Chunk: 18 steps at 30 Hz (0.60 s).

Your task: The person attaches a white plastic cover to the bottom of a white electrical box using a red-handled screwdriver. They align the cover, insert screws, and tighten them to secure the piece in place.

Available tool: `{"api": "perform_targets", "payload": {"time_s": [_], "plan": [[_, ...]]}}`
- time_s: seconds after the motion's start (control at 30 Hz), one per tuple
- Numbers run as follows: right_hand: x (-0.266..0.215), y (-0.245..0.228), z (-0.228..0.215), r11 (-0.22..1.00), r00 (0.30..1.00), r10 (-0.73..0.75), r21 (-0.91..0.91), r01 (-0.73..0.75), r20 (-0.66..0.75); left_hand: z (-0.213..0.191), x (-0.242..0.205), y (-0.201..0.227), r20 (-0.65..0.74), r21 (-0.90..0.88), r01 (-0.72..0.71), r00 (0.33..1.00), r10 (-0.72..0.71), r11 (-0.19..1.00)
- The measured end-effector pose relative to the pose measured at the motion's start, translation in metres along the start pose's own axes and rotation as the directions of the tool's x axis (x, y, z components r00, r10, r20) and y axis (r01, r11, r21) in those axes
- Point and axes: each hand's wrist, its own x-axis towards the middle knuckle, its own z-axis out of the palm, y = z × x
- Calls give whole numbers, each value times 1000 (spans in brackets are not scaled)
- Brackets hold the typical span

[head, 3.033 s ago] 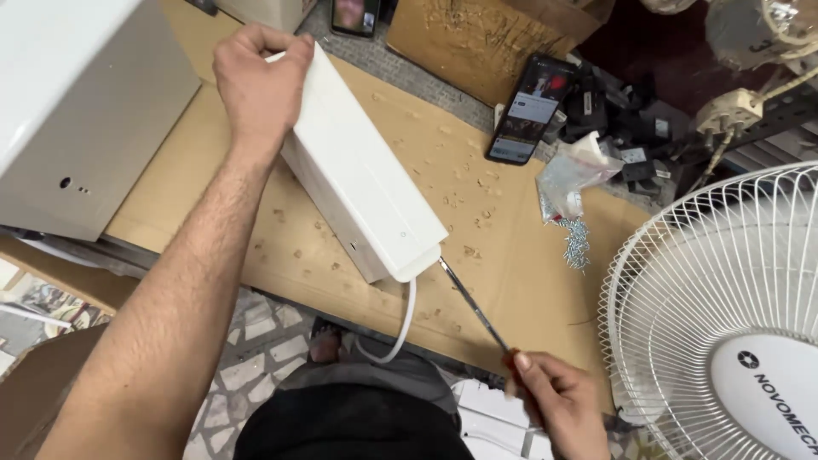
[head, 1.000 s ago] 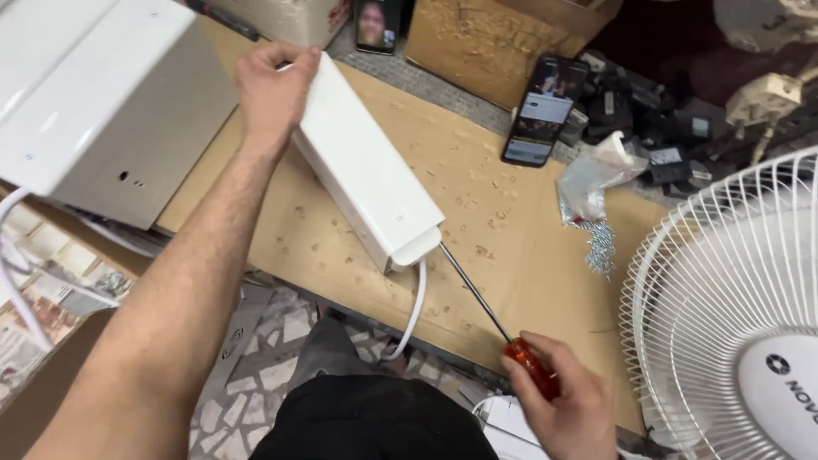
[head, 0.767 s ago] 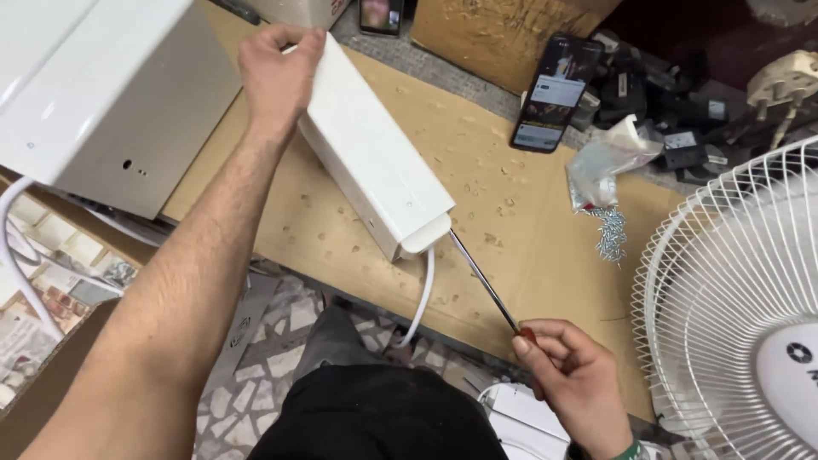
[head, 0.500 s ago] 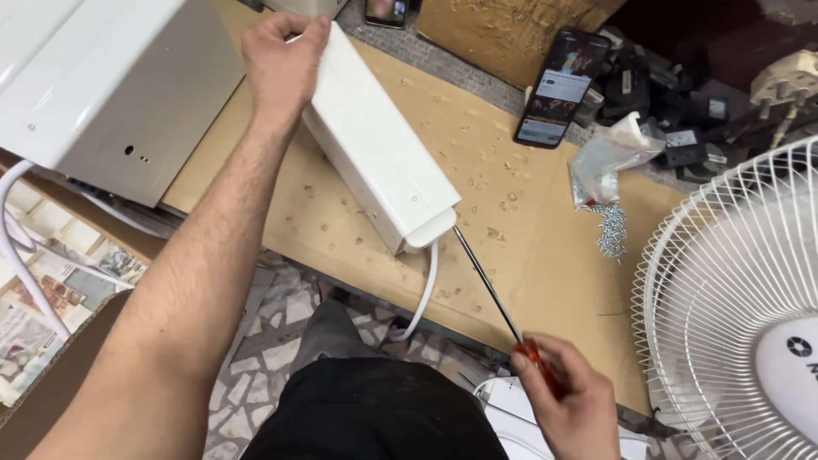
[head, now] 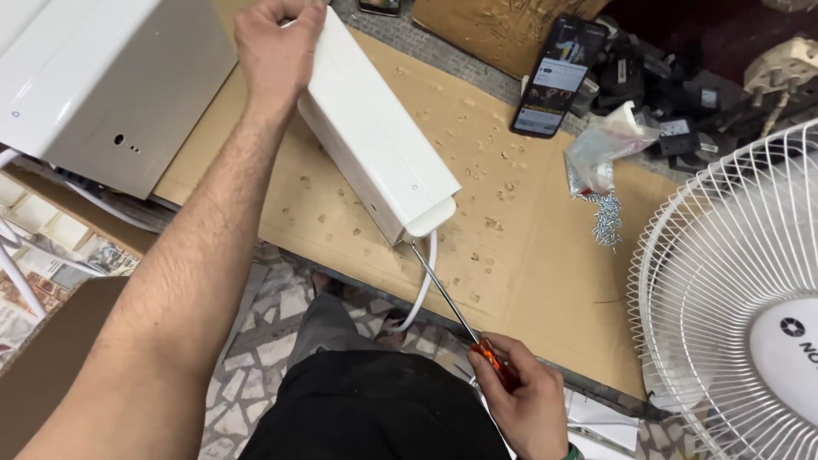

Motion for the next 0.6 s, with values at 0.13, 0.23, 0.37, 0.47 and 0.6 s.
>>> {"api": "perform_targets", "payload": {"time_s": [0.13, 0.23, 0.37, 0.47, 0.6], "plan": [[-3, 10, 2, 999, 999, -45, 18, 46, -8, -3, 0, -1, -11, -30, 24, 1000, -25, 999], [-4, 14, 1, 997, 997, -78, 16, 78, -28, -1, -1, 0, -8, -24, 38, 999, -38, 999], [-5, 7, 4, 999, 998, -47, -15, 46, -53, -2, -3, 2, -1, -8, 77, 997, -77, 997], [-2, -3, 6, 998, 997, -57, -3, 57, -53, -3, -2, -1, 4, -25, 58, 998, -57, 998], [4, -15, 5, 998, 997, -68, -12, 68, -41, -4, 2, -3, -2, 7, -20, 1000, 20, 1000]]}}
